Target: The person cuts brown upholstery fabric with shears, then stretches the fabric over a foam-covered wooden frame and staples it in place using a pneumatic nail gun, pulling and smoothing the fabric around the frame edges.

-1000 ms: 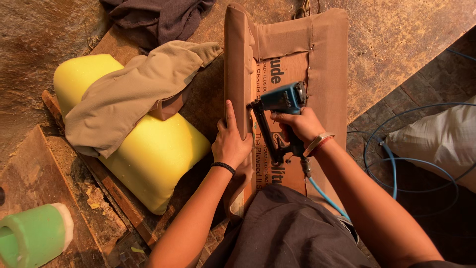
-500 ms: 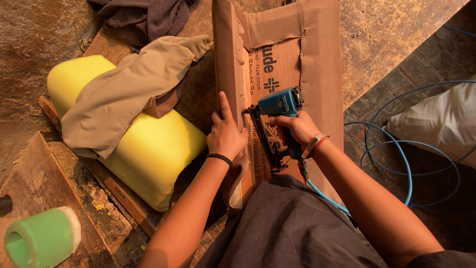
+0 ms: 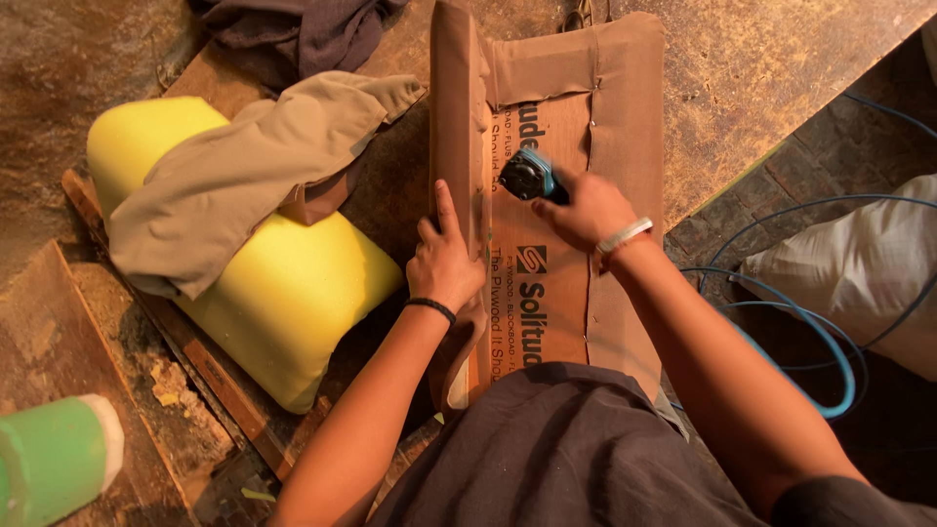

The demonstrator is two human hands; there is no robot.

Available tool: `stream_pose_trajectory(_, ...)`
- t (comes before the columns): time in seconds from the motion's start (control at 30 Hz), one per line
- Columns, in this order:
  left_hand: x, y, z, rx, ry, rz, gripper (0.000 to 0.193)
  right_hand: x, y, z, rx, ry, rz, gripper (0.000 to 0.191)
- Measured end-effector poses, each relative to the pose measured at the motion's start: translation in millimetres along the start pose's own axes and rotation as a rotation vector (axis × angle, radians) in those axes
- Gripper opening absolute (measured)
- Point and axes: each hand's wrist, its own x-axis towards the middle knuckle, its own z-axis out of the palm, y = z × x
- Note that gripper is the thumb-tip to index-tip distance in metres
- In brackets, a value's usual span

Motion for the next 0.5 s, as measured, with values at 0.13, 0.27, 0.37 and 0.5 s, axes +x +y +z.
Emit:
stream_pose_trajectory(0.13,23.0,7.6,-13.8,-0.064,0.005,0.007,0.123,32.2,-1.1,5.6,-0.211,0.235,-0.252,0.058)
stream_pose_trajectory(0.27,36.5,0.9,-29.7,-0.25,0.146,0.149,0.12,19.6,3.2,29.0,-0.192,0.312,-0.495,0.04)
stream_pose_trajectory(0.37,-5.1,-22.7,-19.5,-0.443,0.357,0.357,0.128,-13.6,-2.1,62.0,-0.136,0.034,-0.572,0.064)
stream_pose_trajectory(0.5,-100.6,-55.3,16.9,-0.508,0.373,0.178,0.103,-49.3,-16.5,100.2,-0.278,-0.284,-0.508,0.106)
